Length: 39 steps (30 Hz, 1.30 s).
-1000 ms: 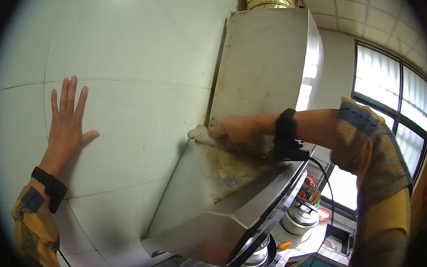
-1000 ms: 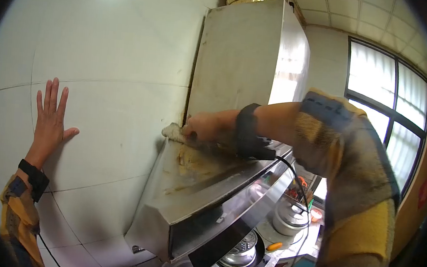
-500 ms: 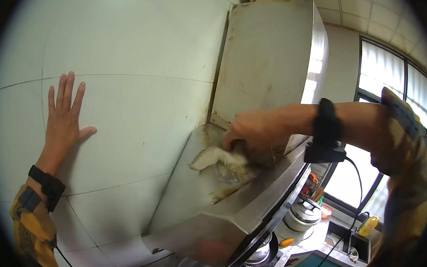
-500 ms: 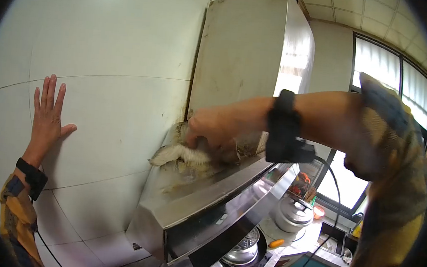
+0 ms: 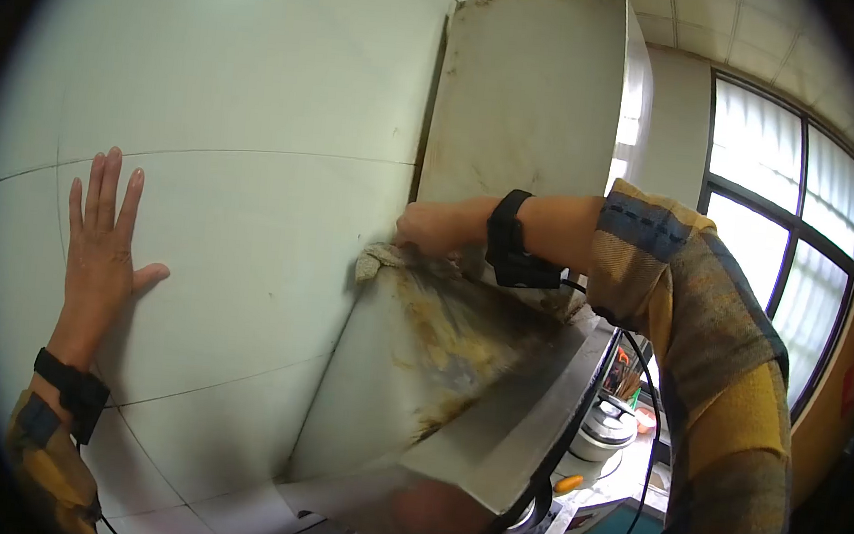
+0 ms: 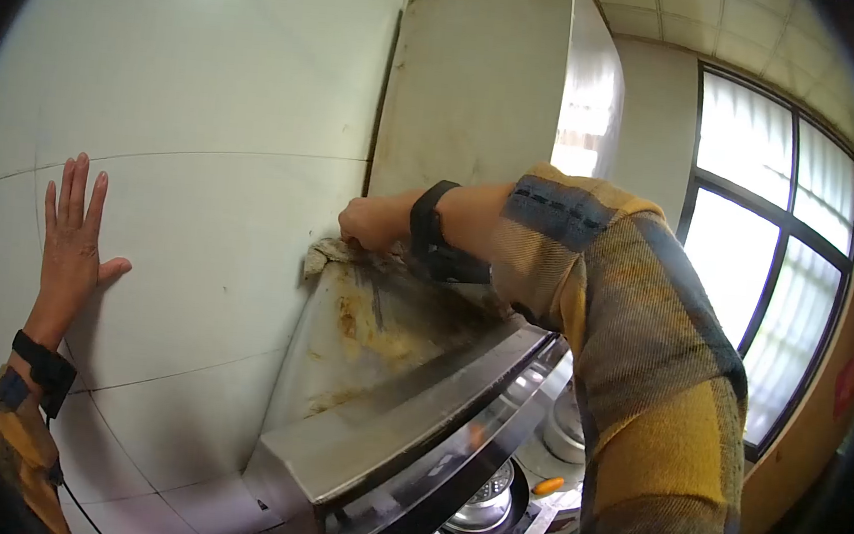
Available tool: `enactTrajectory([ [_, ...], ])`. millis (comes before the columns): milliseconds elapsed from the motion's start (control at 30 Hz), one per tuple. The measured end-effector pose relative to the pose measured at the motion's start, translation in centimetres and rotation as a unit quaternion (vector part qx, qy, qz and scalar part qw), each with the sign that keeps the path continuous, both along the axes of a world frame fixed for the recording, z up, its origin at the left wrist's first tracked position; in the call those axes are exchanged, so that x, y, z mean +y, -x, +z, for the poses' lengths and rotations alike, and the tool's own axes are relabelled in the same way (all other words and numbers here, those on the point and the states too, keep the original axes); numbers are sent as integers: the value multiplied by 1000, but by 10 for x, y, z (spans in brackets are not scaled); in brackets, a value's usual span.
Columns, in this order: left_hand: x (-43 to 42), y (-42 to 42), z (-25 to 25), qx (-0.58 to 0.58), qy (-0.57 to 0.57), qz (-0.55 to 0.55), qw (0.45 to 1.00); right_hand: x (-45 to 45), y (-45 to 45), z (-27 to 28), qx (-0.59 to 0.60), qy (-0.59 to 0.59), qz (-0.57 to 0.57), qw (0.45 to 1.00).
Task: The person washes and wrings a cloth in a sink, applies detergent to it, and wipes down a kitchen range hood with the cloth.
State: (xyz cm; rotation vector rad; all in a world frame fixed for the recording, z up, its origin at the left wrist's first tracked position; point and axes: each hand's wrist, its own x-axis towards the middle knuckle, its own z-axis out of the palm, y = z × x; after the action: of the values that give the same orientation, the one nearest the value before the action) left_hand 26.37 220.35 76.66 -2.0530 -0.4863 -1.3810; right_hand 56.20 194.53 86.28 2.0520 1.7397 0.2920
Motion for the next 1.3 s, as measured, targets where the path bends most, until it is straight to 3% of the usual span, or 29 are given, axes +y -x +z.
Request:
enactTrajectory([
  [400,-1,3,2,-7,6,3,1000,-81,73,20,-15,162,-133,978],
  [500,-3,4,2,-2,11,-2,1000,-100,60,18,-6,252,-101,962],
  [567,-5,6,4,-3,11,-9,1000,-105,57,19,18,246,-154,957],
  [633,-6,7,3,-8,7,-26,1000,-108,78,19,64,153,-307,937],
  [667,-7,7,3,-8,9,-13,1000,-109,74,21,93,163,-282,941],
  [767,-8,8,4,-12,11,-22,1000,-118,39,19,315,12,-233,920],
  [800,-9,8,4,-13,11,-24,1000,-127,44,18,331,-103,-268,899],
  [900,-10,8,5,-15,8,-31,999,-132,55,49,318,-212,-152,911],
  [1000,-11,9,5,-14,8,-37,999,-127,82,70,257,-209,-342,879],
  [1100,-11,8,4,-13,6,-41,999,-122,103,69,150,-231,-262,925],
  [1233,-9,8,5,-7,12,-27,1000,-106,83,38,274,-42,-161,947],
  [1300,-11,8,5,-7,11,-21,1000,-98,84,20,206,-13,-184,961],
])
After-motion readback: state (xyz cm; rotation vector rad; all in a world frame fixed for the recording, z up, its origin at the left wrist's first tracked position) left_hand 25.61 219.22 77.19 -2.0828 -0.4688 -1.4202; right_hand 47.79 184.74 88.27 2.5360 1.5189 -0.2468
